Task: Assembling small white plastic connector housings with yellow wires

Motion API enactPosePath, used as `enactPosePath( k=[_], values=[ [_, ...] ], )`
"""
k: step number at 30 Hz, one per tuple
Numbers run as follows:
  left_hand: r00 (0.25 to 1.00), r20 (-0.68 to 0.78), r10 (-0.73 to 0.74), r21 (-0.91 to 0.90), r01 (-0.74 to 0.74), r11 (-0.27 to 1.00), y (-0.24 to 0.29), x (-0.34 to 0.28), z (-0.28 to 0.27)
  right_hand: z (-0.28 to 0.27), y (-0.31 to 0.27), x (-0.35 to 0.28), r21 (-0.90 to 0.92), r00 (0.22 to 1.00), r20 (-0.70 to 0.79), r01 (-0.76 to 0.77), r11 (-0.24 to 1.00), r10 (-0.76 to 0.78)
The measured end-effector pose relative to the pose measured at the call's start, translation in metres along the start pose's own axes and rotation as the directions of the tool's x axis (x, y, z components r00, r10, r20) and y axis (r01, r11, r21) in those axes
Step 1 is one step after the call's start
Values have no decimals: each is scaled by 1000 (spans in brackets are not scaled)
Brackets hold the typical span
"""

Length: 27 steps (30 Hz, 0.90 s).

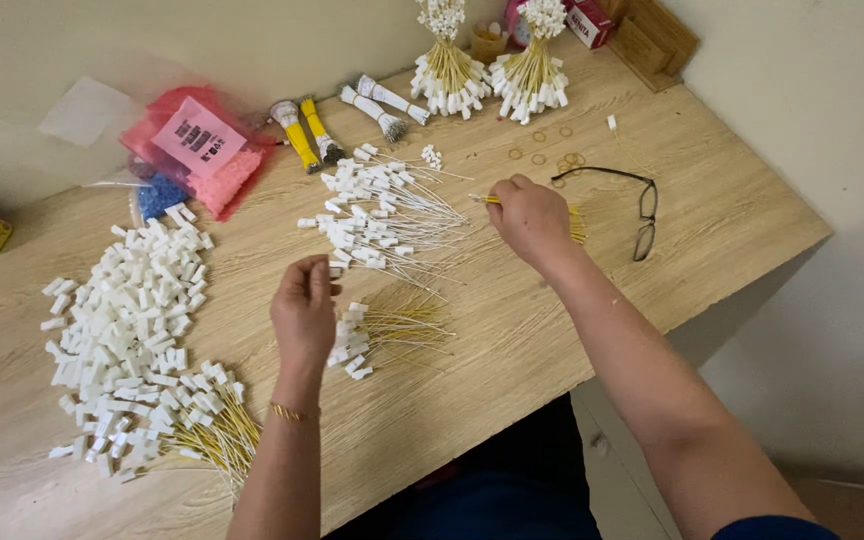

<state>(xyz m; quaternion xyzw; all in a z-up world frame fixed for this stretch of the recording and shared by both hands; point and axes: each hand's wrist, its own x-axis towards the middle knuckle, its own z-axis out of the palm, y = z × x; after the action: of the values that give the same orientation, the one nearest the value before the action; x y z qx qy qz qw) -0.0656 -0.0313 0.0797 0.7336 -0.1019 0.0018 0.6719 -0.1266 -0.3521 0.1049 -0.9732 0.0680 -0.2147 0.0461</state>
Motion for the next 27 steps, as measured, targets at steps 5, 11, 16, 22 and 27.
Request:
enactPosePath(
  k=[5,11,16,22,27],
  values=[
    [985,-35,172,508,-131,852,-29,12,-5,14,-7,1,-113,996,-35,73,991,-77],
    [818,269,509,494,-571,656,-2,-18,85,35,-21,6,-273,984,140,142,951,-107],
    [675,487,554,58,-658,751,99,-76,147,74,-9,-5,-301,951,-16,289,909,-308],
    [658,562,502,-34,-588,808,104,-82,155,50,-18,-15,-272,969,49,248,930,-244],
    [671,532,517,-29,-596,802,116,-89,152,63,-15,-12,-266,978,101,205,942,-185]
  ],
)
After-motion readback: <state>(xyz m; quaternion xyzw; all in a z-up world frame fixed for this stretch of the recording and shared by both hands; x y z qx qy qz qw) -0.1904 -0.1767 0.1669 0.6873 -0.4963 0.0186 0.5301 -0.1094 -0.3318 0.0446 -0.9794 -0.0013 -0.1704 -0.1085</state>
